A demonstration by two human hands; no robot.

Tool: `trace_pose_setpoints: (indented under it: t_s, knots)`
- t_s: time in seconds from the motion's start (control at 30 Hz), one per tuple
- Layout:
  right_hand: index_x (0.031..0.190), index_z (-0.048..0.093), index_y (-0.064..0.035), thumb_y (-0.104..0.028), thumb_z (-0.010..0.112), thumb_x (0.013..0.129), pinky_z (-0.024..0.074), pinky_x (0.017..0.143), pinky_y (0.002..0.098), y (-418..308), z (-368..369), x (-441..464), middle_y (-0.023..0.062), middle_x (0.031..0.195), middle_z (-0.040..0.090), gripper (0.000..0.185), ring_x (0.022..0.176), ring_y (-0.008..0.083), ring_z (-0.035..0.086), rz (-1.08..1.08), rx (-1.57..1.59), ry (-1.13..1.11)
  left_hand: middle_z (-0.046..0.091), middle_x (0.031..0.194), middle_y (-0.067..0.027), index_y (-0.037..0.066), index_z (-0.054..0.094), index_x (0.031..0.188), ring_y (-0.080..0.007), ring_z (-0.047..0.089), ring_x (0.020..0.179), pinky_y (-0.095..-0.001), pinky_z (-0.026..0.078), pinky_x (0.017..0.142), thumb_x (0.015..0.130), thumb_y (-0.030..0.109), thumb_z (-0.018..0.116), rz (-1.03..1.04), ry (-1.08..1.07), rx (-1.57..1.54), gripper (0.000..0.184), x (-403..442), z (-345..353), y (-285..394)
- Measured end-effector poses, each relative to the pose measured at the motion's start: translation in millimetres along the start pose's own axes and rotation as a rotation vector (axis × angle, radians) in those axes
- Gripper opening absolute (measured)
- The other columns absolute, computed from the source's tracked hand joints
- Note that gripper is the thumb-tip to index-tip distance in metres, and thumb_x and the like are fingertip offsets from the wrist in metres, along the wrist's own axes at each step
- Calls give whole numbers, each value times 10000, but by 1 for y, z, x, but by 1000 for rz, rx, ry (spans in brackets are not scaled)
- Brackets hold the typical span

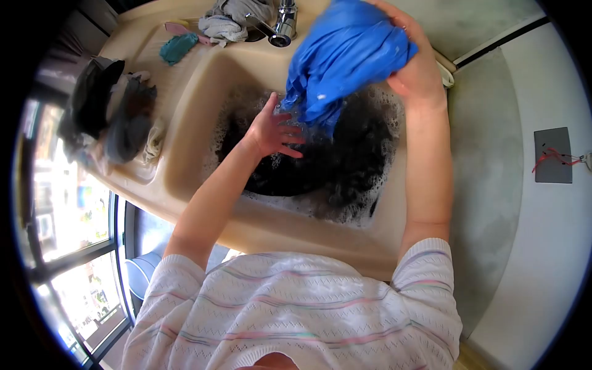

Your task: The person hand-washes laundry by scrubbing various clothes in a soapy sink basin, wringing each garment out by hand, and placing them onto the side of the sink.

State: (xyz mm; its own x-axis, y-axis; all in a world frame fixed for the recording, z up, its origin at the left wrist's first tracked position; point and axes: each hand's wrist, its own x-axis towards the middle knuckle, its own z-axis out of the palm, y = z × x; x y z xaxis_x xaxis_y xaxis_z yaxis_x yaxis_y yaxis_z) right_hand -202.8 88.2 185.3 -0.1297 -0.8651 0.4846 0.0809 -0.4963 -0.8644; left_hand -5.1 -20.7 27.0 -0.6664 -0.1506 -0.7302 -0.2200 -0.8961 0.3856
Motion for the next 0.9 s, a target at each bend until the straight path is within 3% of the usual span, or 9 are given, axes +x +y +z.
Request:
trace_pose_setpoints:
  t_s: [0.07, 0.13, 0.23, 0.3, 0.4, 0.5, 0.6, 0.7, 0.9]
  knots:
    - [1122, 511, 18, -76, 507, 846, 459, 868, 319, -7, 40, -6, 128, 1094, 564, 291, 1009, 179, 543, -2, -126, -71, 245, 1361, -255, 52, 206, 1370, -465, 333, 1188, -695, 299, 823, 737, 707, 399, -56, -168, -235, 931, -6, 11, -5]
    - [1079, 520, 3, -115, 615, 768, 440, 882, 343, -15, 90, -15, 113, 1056, 576, 346, 980, 226, 553, 594, 290, 92, 317, 1339, -199, 71, 284, 1337, -403, 376, 1176, -618, 309, 880, 670, 807, 355, 121, -460, -357, 996, 15, 10, -16]
    - [979, 520, -18, -72, 666, 693, 418, 862, 370, 30, 126, -65, 146, 1002, 560, 325, 962, 303, 537, 62, -253, -471, 544, 1121, -168, 41, 492, 1167, -285, 514, 1054, -412, 422, 906, 718, 781, 311, 169, -618, -482, 884, 46, -2, -25]
    - [942, 504, 10, -64, 642, 719, 389, 895, 369, 43, 148, -95, 148, 1023, 538, 273, 993, 294, 512, 154, -164, -521, 593, 994, -178, 6, 547, 1059, -305, 565, 920, -423, 457, 849, 799, 636, 401, 127, -661, -522, 697, 34, -3, -26]
    - [934, 511, 6, -45, 624, 729, 376, 920, 373, 38, 130, -104, 150, 1045, 539, 240, 1020, 280, 513, 318, -24, -389, 614, 924, -170, -8, 568, 993, -312, 589, 829, -417, 480, 813, 836, 320, 498, 115, -589, -543, 371, 20, 5, -17]
    - [990, 548, -16, -170, 453, 870, 447, 823, 475, 26, 81, -80, 202, 1007, 573, 217, 948, 304, 571, 245, 106, -179, 614, 944, -169, -16, 565, 986, -304, 591, 854, -421, 476, 831, 815, 234, 497, 189, -382, -472, 311, 29, 3, -18]
    - [1125, 456, -17, -233, 385, 908, 474, 811, 402, 23, 28, -30, 143, 1048, 549, 315, 992, 255, 548, 244, 633, 406, 603, 1011, -161, -13, 549, 1034, -285, 577, 944, -436, 446, 879, 803, 176, 497, 212, -520, -529, 303, 10, 12, -16]
    - [1264, 395, -59, -237, 477, 890, 429, 912, 335, 166, -43, -69, 146, 1156, 513, 422, 1053, 215, 517, 299, 402, 406, 590, 1055, -149, 10, 547, 1066, -283, 549, 1014, -441, 404, 929, 804, 187, 499, 257, -603, -598, 320, -4, 44, -19]
    - [1270, 390, -45, -282, 431, 887, 239, 1049, 345, 183, 80, -76, 93, 1287, 428, 453, 1201, 204, 376, 163, -941, 480, 561, 1130, -141, 15, 529, 1121, -283, 523, 1063, -432, 373, 961, 802, 218, 492, 307, -634, -673, 380, -9, 30, -14]
